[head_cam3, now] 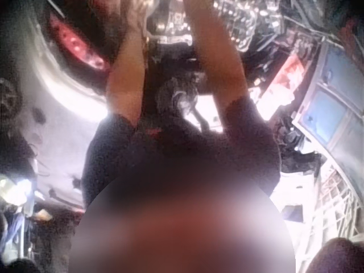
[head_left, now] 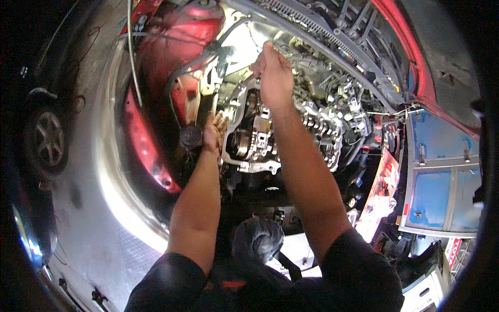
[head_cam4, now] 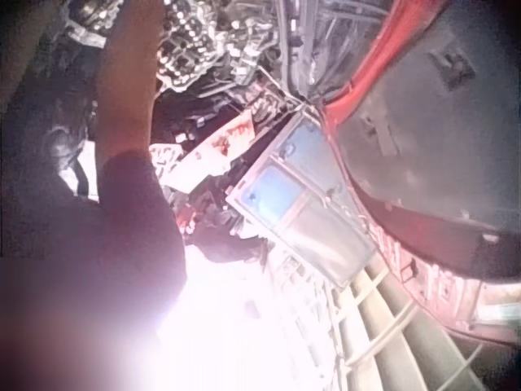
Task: The person works on a car engine with the hood open, using a rag to wipe components and a socket wrench to tighten bolts on the cylinder head. They retrieve parts from a box and continue adjusting engine components throughout the clip.
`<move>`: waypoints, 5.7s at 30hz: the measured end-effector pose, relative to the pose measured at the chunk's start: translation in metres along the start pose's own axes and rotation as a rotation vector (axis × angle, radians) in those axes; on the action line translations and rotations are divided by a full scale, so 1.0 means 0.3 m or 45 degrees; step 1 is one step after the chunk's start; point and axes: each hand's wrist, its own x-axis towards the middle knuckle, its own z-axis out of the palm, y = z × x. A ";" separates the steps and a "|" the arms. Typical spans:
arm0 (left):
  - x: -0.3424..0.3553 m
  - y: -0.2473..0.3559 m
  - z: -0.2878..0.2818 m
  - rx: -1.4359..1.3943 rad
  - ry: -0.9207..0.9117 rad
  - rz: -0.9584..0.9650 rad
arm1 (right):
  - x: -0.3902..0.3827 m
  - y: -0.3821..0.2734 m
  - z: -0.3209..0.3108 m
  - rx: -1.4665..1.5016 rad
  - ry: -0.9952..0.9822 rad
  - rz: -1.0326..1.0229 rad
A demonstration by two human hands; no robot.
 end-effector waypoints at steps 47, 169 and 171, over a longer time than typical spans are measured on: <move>-0.345 -0.026 0.177 0.120 0.417 0.523 | -0.317 0.067 0.040 0.332 0.137 -0.216; -0.409 0.027 0.195 0.554 0.616 0.579 | -0.019 0.143 0.004 0.323 -0.003 -0.100; -0.392 0.020 0.208 0.420 0.642 0.604 | -0.073 0.162 -0.007 0.323 0.017 -0.073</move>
